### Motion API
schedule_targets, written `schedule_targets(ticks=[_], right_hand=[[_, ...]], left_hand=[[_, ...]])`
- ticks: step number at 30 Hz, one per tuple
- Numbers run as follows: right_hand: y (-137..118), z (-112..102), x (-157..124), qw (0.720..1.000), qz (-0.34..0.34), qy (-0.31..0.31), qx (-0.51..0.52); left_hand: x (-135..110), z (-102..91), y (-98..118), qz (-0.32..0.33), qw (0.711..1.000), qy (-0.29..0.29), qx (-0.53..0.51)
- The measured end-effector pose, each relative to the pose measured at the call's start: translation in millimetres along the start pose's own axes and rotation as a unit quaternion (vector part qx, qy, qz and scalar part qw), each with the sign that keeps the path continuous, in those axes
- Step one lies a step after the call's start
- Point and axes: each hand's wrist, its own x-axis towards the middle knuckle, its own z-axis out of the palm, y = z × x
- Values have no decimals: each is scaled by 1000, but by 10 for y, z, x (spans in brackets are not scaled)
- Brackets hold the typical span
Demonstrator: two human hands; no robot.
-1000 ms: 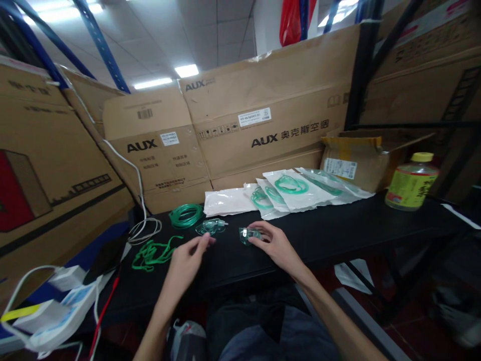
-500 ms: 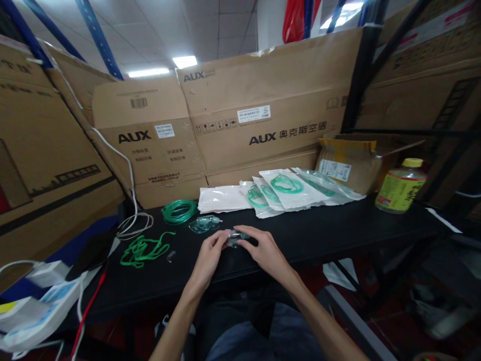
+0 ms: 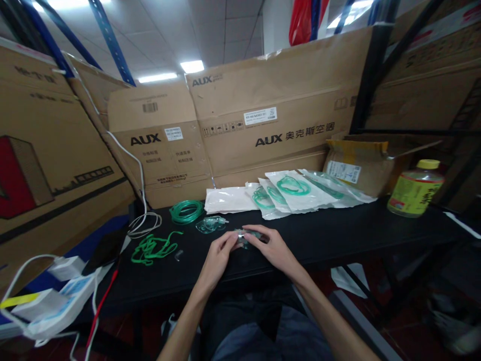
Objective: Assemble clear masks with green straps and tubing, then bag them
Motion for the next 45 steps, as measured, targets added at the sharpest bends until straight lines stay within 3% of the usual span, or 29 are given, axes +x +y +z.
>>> schedule_targets(ticks=[9,18,28,38,45], right_hand=[[9,4,-7,1000,-5,5,2],[14,9,-19,1000,-21,4,-3],[32,42,-20,999,-32,32,-18],[20,35,-32,996,-54,74,-19],[34,55,-36,993,-62,99,-19]], left_hand=[[-20,18,2,-7,1000,30,1],[-57,49,16,23,998,9,55],[-36,57,40,-3,999,34,35],[17,17,-56,-31,994,101,17],[-73,112,13,-27,995,48,79]])
